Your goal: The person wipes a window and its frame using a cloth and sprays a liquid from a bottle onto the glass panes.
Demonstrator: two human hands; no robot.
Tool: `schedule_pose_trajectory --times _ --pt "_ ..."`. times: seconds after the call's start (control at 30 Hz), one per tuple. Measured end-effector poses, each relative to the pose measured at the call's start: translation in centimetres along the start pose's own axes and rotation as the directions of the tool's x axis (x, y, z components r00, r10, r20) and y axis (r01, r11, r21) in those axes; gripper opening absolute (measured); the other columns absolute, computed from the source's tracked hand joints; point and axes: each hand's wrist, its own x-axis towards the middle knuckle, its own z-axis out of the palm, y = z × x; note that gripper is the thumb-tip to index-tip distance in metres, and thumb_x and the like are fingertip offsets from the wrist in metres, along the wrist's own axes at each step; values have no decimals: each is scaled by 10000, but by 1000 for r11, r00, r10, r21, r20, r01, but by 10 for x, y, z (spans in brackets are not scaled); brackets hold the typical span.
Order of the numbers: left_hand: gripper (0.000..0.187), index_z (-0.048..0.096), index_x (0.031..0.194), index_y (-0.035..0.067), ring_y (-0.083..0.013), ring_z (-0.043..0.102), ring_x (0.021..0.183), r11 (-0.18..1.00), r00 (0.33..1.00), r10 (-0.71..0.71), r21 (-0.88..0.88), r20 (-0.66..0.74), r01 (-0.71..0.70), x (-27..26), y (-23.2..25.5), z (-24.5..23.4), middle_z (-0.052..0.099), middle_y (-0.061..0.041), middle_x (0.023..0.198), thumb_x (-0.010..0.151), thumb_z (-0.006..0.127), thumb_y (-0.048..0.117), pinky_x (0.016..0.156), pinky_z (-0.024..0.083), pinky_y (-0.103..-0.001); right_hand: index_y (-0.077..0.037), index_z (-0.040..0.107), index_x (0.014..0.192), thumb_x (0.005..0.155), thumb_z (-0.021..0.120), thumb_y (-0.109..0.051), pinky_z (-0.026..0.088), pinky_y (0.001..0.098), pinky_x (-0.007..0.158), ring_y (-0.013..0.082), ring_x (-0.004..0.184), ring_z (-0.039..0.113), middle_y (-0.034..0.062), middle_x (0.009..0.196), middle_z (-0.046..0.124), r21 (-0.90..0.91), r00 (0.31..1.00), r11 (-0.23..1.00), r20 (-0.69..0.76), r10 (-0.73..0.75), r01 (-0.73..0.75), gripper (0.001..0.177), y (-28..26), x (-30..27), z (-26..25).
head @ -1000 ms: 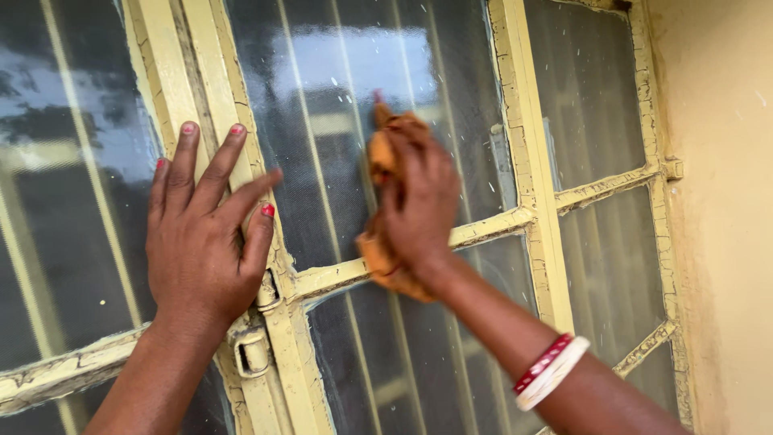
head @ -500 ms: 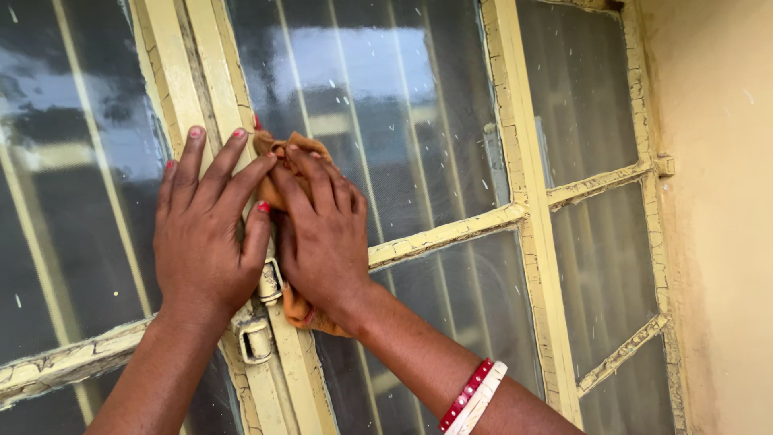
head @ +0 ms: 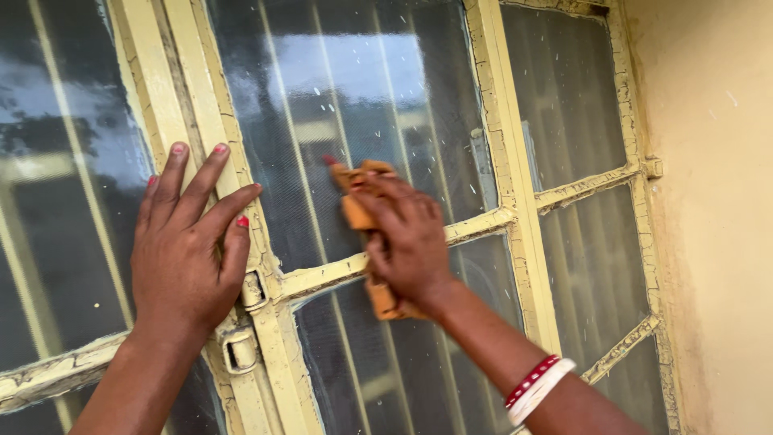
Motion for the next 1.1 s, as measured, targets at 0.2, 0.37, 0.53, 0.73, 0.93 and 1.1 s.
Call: schedule_pose_trajectory --times 0.2,0.37,0.53,0.73,0.93,1.1 --pt "375 693 1340 223 -320 210 1592 993 992 -115 24 50 114 -19 22 -1 399 -58 1661 1052 485 342 1265 189 -525 -133 601 1417 856 623 -99 382 455 1152 295 1328 525 85 1455 558 -49 990 991 -63 124 -127 563 71 -27 -27" --pt "320 746 1229 220 -324 175 1592 988 988 -146 -41 43 147 -29 33 -1 378 -50 1665 974 604 351 1267 178 -536 -141 601 1439 884 618 -99 378 459 1128 299 1355 513 92 1470 555 -157 970 965 -156 187 -211 557 115 -50 -42" --pt "285 780 1191 225 -317 165 1608 987 988 -153 -47 34 154 -31 33 3 381 -30 1680 939 665 290 1282 175 -547 -118 603 1424 861 590 -88 323 479 1163 302 1390 476 95 1485 547 -162 952 949 -190 239 -271 564 110 -59 -32" --pt "277 786 1196 223 -319 168 1610 987 988 -152 -53 12 153 -32 32 4 386 -32 1687 951 669 281 1290 182 -551 -96 615 1382 898 585 -91 302 469 1183 295 1380 466 96 1457 566 -83 964 976 -194 183 -202 485 46 -55 -19" --pt "292 782 1245 210 -319 167 1628 989 991 -134 -53 19 135 -35 31 3 381 -41 1711 983 658 248 1307 183 -554 -105 630 1357 873 566 -59 297 473 1231 276 1412 504 77 1458 588 171 980 980 -155 129 -102 491 -66 -31 -2" --pt "299 782 1271 214 -311 172 1630 990 990 -137 -37 26 138 -36 30 4 386 -42 1718 1001 656 234 1311 179 -553 -109 603 1403 853 575 -76 256 496 1266 274 1470 461 72 1497 544 261 974 951 -108 201 -168 551 -140 -22 3"
